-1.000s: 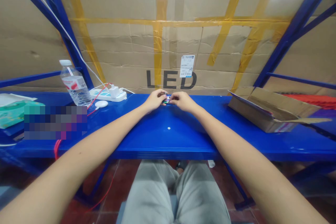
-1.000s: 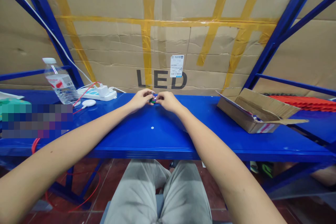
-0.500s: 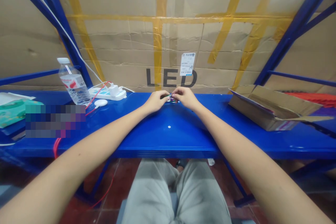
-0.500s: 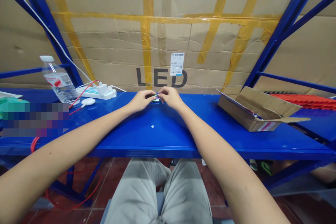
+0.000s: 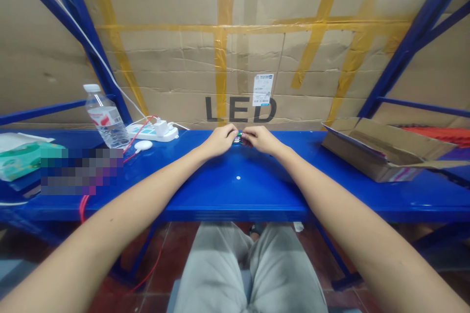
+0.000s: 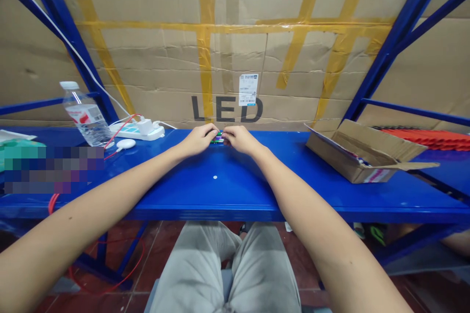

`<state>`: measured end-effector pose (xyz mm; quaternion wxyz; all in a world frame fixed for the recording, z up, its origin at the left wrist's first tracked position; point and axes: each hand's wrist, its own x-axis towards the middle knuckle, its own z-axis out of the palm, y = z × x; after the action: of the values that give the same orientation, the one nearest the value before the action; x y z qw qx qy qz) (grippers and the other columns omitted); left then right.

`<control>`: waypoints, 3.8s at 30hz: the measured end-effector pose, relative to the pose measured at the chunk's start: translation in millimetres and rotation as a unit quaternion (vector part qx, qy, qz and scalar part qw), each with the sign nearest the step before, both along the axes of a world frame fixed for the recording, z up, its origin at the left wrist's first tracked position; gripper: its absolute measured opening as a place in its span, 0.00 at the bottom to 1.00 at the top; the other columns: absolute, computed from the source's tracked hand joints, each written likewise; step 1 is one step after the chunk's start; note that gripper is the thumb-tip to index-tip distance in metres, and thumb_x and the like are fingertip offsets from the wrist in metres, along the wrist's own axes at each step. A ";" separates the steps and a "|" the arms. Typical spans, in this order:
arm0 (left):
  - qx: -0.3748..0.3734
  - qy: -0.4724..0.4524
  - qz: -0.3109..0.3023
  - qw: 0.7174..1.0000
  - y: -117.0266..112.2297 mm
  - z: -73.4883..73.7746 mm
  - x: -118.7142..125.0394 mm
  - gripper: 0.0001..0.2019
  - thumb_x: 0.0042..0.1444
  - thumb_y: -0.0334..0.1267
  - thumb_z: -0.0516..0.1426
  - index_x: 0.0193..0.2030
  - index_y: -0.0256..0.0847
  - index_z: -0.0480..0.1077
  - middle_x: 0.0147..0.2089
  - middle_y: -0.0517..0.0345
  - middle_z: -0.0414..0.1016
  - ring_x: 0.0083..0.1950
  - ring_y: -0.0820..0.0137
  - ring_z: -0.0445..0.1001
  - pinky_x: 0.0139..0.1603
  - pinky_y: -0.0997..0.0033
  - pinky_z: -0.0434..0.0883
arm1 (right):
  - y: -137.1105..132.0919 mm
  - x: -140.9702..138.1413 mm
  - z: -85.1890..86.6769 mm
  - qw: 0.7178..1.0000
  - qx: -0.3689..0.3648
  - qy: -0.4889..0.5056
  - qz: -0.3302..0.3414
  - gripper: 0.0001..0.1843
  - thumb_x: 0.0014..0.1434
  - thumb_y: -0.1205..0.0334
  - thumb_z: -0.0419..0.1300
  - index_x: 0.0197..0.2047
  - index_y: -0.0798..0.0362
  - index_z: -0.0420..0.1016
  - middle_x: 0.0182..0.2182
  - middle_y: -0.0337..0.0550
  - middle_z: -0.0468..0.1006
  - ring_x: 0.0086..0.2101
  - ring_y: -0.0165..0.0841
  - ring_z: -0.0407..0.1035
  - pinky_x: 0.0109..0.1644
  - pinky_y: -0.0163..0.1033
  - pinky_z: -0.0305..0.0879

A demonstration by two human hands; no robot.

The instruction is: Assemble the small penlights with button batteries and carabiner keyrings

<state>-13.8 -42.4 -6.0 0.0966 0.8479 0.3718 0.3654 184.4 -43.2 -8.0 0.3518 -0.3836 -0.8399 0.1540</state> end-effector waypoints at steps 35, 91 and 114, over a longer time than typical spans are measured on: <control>-0.313 -0.051 -0.107 0.942 -2.3 6.9 -7.0 0.08 0.59 0.32 0.55 0.28 0.38 0.65 0.22 0.63 0.67 0.18 0.78 0.59 0.21 0.75 0.54 | -18.9 -7.0 11.7 0.957 0.140 -0.254 0.018 0.13 0.61 0.73 0.52 0.34 0.58 0.79 0.32 0.52 0.81 0.29 0.31 0.68 0.35 0.36 0.53; -0.028 0.030 -0.044 0.998 -9.4 8.4 -0.4 0.09 0.59 0.33 0.55 0.39 0.38 0.78 0.36 0.55 0.81 0.39 0.66 0.76 0.42 0.68 0.69 | -16.3 4.1 15.4 0.998 -0.004 -0.058 0.030 0.14 0.59 0.61 0.55 0.23 0.55 0.70 0.18 0.38 0.71 0.22 0.27 0.62 0.31 0.35 0.57; 0.150 0.030 -0.071 0.986 -12.6 -6.5 8.7 0.06 0.61 0.28 0.54 0.37 0.37 0.72 0.39 0.49 0.78 0.43 0.64 0.75 0.48 0.65 0.70 | -13.5 14.1 13.6 0.969 -0.217 0.070 0.095 0.18 0.58 0.50 0.64 0.26 0.56 0.71 0.16 0.36 0.70 0.17 0.26 0.63 0.22 0.32 0.61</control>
<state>-5.1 -55.0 -12.4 -0.0171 0.8876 0.2547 0.3835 198.5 -56.6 5.7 0.3013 -0.3579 -0.7923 0.3917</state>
